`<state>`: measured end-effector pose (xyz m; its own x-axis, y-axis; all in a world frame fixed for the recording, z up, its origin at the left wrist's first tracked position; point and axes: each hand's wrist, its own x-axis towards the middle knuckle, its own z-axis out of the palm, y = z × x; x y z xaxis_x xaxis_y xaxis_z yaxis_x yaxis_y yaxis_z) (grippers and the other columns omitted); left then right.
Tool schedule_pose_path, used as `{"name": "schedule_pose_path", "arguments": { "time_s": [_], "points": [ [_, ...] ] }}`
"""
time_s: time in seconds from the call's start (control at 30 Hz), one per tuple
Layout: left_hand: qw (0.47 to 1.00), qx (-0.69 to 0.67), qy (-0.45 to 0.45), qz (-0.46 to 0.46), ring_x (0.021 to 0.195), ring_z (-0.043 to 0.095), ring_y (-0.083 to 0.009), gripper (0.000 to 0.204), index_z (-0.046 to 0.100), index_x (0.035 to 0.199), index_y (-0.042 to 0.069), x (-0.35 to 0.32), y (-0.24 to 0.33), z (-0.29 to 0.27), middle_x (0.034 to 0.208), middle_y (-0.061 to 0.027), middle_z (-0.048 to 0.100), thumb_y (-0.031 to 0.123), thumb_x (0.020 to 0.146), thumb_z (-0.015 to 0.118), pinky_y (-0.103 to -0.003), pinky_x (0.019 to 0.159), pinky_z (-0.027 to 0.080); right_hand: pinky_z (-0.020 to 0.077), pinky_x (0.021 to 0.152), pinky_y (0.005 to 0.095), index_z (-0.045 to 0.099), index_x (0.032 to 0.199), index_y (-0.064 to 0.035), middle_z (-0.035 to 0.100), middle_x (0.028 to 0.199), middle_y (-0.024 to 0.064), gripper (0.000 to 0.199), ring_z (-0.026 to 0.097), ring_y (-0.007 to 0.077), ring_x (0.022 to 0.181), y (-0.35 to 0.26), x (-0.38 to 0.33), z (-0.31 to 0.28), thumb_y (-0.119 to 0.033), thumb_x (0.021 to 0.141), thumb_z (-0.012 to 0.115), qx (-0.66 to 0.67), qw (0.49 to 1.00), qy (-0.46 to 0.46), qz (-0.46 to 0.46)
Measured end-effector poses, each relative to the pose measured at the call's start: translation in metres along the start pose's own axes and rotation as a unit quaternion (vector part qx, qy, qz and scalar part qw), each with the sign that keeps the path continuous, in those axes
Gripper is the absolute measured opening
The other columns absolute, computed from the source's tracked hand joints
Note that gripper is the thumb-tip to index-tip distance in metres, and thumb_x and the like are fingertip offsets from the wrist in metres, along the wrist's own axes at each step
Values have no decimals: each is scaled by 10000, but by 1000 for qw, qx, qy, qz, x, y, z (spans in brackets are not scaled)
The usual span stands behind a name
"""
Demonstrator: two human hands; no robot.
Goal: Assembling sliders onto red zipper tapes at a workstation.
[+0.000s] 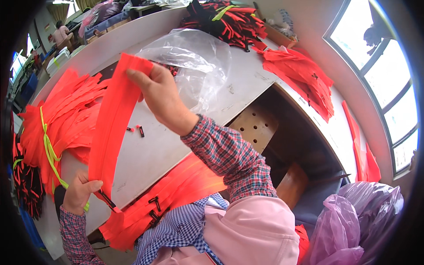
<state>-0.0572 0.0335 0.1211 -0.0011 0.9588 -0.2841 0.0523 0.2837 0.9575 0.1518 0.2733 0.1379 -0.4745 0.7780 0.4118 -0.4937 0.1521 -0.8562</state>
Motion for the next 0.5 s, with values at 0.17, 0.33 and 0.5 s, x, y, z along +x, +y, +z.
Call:
{"name": "schedule_pose_path", "arguments": {
  "time_s": [0.17,0.33,0.5],
  "points": [
    [1000,5,-8,-9,778,590,-60,200,737,951,-38,3,-13,5,847,-6,702,152,893,716,-235,723,468,524,705,266,673,1057,-10,712,958,39,208,667,108,827,38,-10,-51,-192,968,627,64,987,146,-5],
    [982,180,27,-51,645,495,-47,280,694,790,-34,-41,-60,5,627,-36,607,230,849,766,-273,583,427,524,718,265,663,998,-35,694,914,21,143,663,113,816,46,-21,-94,-170,962,631,64,966,247,-27],
    [949,280,-22,-143,587,423,-97,361,667,782,-35,-27,-24,-1,573,-99,475,307,841,768,-316,534,386,499,715,234,682,1033,-30,702,924,-3,164,655,80,818,47,-82,-148,-170,959,641,5,968,241,75]
  ]
}}
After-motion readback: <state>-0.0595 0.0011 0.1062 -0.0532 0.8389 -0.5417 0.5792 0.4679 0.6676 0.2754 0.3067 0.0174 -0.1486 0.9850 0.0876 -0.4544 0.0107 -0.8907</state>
